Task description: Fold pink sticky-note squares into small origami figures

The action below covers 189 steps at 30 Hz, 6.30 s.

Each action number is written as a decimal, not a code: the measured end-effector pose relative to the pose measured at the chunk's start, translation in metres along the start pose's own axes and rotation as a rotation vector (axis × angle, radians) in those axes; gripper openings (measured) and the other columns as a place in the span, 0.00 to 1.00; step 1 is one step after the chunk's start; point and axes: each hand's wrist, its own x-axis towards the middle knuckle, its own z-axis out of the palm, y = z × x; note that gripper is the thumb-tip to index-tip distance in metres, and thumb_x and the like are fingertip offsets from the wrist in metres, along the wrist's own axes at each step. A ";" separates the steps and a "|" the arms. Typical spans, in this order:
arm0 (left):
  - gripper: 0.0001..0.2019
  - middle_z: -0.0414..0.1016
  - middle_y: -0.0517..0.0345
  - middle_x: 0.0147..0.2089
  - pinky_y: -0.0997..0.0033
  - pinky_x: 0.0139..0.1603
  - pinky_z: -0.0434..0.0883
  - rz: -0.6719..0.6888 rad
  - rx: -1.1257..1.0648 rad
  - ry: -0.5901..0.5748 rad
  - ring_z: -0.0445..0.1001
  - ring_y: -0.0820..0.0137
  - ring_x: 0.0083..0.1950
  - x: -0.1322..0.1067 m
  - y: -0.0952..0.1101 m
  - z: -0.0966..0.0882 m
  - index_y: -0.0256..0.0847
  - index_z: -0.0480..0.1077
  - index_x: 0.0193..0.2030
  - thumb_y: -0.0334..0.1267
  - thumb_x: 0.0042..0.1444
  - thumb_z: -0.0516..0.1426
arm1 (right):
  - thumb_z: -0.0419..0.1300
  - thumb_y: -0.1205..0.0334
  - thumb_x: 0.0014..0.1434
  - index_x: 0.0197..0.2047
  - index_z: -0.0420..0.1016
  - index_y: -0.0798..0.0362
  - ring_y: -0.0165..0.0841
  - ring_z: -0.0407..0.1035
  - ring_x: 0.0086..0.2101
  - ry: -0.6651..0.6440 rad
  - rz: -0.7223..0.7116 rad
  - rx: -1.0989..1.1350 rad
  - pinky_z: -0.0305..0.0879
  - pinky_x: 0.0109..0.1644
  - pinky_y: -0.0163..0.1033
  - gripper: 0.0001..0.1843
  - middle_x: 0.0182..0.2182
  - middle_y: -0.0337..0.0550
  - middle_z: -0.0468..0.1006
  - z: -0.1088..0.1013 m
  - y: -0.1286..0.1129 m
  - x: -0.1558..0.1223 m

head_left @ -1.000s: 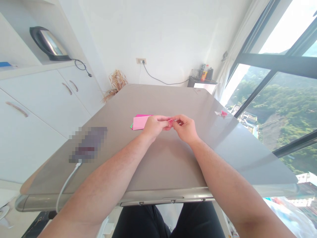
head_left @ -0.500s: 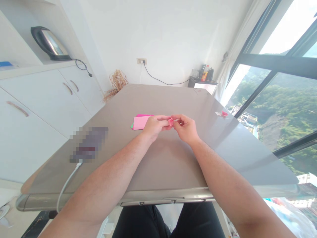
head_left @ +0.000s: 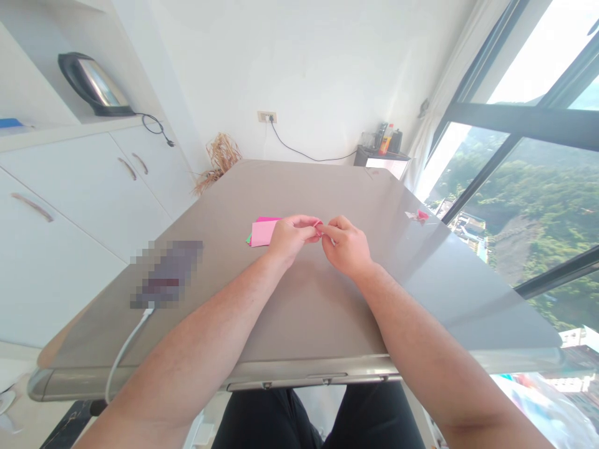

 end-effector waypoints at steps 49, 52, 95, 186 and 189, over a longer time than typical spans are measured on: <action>0.14 0.82 0.53 0.37 0.57 0.50 0.78 0.116 0.087 -0.013 0.80 0.64 0.41 0.000 0.001 -0.003 0.37 0.81 0.39 0.33 0.42 0.68 | 0.50 0.67 0.64 0.50 0.80 0.47 0.31 0.63 0.28 -0.063 0.014 -0.125 0.50 0.30 0.37 0.19 0.35 0.43 0.77 -0.005 -0.012 0.000; 0.13 0.82 0.52 0.39 0.57 0.50 0.78 0.108 0.051 -0.007 0.80 0.64 0.41 0.000 0.001 -0.002 0.37 0.81 0.39 0.33 0.43 0.68 | 0.49 0.67 0.64 0.49 0.80 0.48 0.31 0.64 0.29 -0.052 -0.008 -0.122 0.51 0.30 0.37 0.19 0.35 0.43 0.77 -0.005 -0.012 0.000; 0.13 0.80 0.49 0.40 0.61 0.47 0.75 0.005 0.051 -0.198 0.77 0.66 0.43 -0.006 -0.003 0.000 0.39 0.80 0.36 0.47 0.52 0.67 | 0.59 0.55 0.63 0.28 0.73 0.51 0.27 0.59 0.23 0.212 0.057 0.032 0.54 0.29 0.35 0.13 0.23 0.36 0.67 0.005 -0.001 -0.003; 0.09 0.84 0.53 0.43 0.60 0.50 0.77 0.401 0.194 -0.148 0.81 0.63 0.46 -0.004 0.004 -0.007 0.44 0.82 0.41 0.44 0.57 0.64 | 0.53 0.58 0.70 0.29 0.74 0.49 0.28 0.58 0.23 0.272 -0.097 -0.025 0.52 0.29 0.36 0.18 0.22 0.38 0.68 -0.003 -0.007 0.002; 0.09 0.84 0.53 0.42 0.61 0.49 0.78 0.396 0.179 -0.130 0.81 0.63 0.45 -0.004 0.002 -0.006 0.44 0.82 0.40 0.44 0.57 0.64 | 0.53 0.57 0.70 0.29 0.73 0.50 0.28 0.57 0.23 0.256 -0.089 -0.029 0.51 0.29 0.36 0.18 0.22 0.38 0.69 -0.003 -0.007 0.003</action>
